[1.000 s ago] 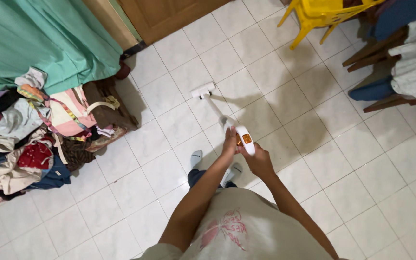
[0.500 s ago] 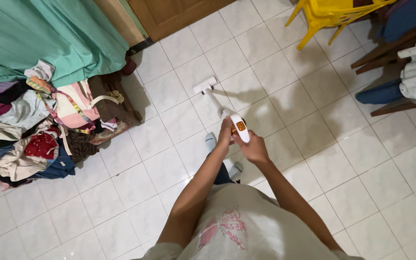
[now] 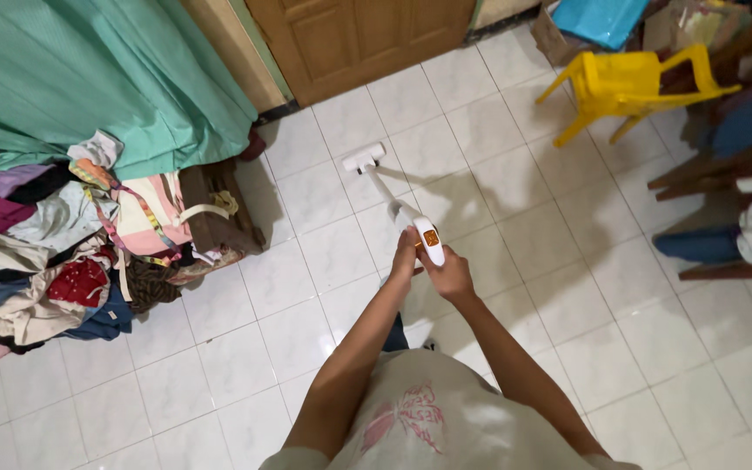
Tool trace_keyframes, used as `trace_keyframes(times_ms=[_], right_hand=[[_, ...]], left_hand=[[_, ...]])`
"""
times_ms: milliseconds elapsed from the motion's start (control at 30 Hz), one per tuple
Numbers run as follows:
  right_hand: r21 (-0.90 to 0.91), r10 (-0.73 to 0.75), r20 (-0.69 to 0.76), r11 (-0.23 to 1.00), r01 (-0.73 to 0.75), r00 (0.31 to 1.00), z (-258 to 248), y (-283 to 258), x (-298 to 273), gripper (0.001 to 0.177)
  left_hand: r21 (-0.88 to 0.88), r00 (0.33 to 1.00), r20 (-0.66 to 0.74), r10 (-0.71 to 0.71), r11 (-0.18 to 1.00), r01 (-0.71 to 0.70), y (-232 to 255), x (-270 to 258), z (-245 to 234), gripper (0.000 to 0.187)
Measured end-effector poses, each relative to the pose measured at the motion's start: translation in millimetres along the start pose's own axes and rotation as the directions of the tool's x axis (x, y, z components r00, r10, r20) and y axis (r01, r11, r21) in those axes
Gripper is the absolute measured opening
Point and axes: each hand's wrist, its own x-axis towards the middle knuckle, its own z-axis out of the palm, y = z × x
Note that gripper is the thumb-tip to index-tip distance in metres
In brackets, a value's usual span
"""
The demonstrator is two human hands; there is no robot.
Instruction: The person cleans the floor by hand using a long-handled wiper, moving it across the tiled surface in various directions throughout the room.
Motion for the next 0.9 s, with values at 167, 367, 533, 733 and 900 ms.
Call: trace_keyframes(times_ms=[167, 367, 533, 733, 900], right_hand=[[-0.019, 0.043, 0.021, 0.999, -0.043, 0.999, 0, -26, 54, 0.04], [0.131, 0.168, 0.153, 0.973, -0.189, 0.974, -12, -46, 85, 0.039], [0.193, 0.118, 0.214, 0.968, -0.161, 0.97, -24, -44, 103, 0.039], [0.051, 0.116, 0.274, 0.99, -0.135, 0.955, -54, -32, 121, 0.042], [0.02, 0.058, 0.323, 0.997, -0.068, 0.945, -108, -10, 134, 0.042]], left_hand=[[0.001, 1.0, -0.008, 0.011, 1.0, -0.011, 46, 26, -8, 0.084], [-0.004, 0.999, -0.032, -0.035, 0.999, 0.035, 77, 55, -6, 0.085], [-0.002, 0.996, -0.065, -0.063, 0.998, 0.063, 91, 57, 3, 0.084], [-0.077, 0.996, -0.085, -0.041, 0.996, 0.035, 79, 80, 29, 0.078], [-0.238, 0.987, -0.156, -0.036, 0.971, -0.002, 63, 95, 88, 0.073]])
